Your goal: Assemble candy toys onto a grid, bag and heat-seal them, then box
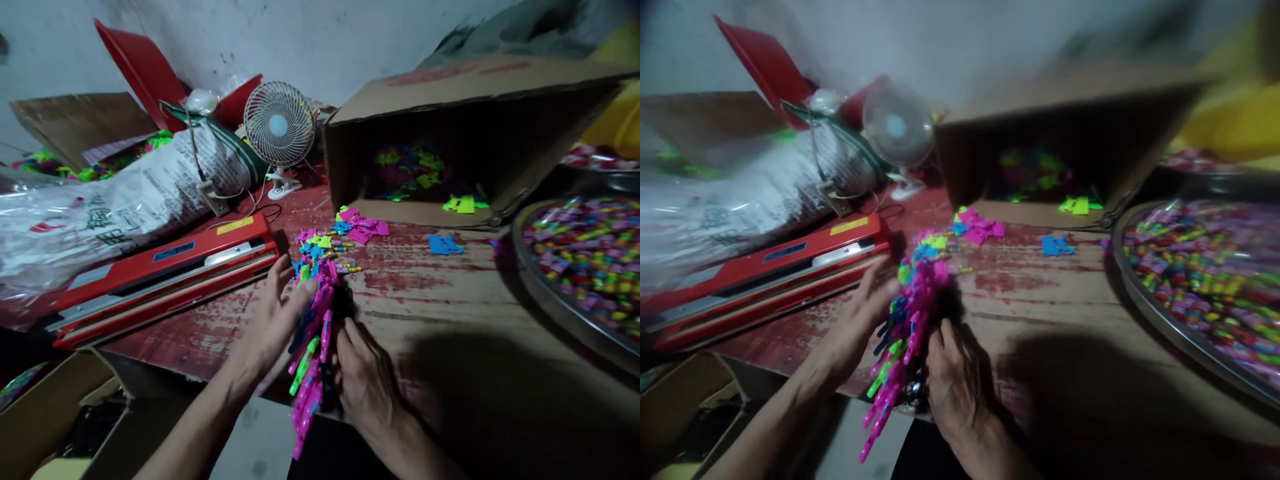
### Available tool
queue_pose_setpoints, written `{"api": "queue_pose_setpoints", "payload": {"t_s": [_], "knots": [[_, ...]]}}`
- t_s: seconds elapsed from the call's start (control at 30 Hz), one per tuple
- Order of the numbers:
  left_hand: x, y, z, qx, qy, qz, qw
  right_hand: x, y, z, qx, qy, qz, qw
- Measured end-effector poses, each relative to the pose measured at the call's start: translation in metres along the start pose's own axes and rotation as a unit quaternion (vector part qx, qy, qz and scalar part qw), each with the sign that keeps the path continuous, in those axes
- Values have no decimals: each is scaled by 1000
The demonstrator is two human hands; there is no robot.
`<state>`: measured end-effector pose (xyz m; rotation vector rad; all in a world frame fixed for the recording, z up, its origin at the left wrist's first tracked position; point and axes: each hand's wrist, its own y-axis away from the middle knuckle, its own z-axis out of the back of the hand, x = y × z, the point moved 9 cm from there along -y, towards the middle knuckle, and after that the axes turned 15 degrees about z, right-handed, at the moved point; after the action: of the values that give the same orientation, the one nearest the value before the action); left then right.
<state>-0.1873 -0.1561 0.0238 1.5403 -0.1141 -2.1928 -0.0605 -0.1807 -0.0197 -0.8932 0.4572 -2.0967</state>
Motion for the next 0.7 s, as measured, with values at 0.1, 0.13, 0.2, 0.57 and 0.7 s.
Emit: {"api": "queue_pose_setpoints", "payload": {"t_s": [0.1,0.13,0.2,0.57,0.7], "knots": [[4,14,-7,29,-13,15,999,-3,7,1,-6,-29,-2,1000],[3,17,-10,43,-9,13,999,-6,11,4,-20,-30,-12,999],[3,20,-15,74,3,19,997,-14,20,10,-56,-16,-28,998],[18,24,-24,147,63,68,985,-26,33,-8,6,68,33,997],[18,24,-23,158,68,57,983,-28,30,-10,0,21,41,999]]}}
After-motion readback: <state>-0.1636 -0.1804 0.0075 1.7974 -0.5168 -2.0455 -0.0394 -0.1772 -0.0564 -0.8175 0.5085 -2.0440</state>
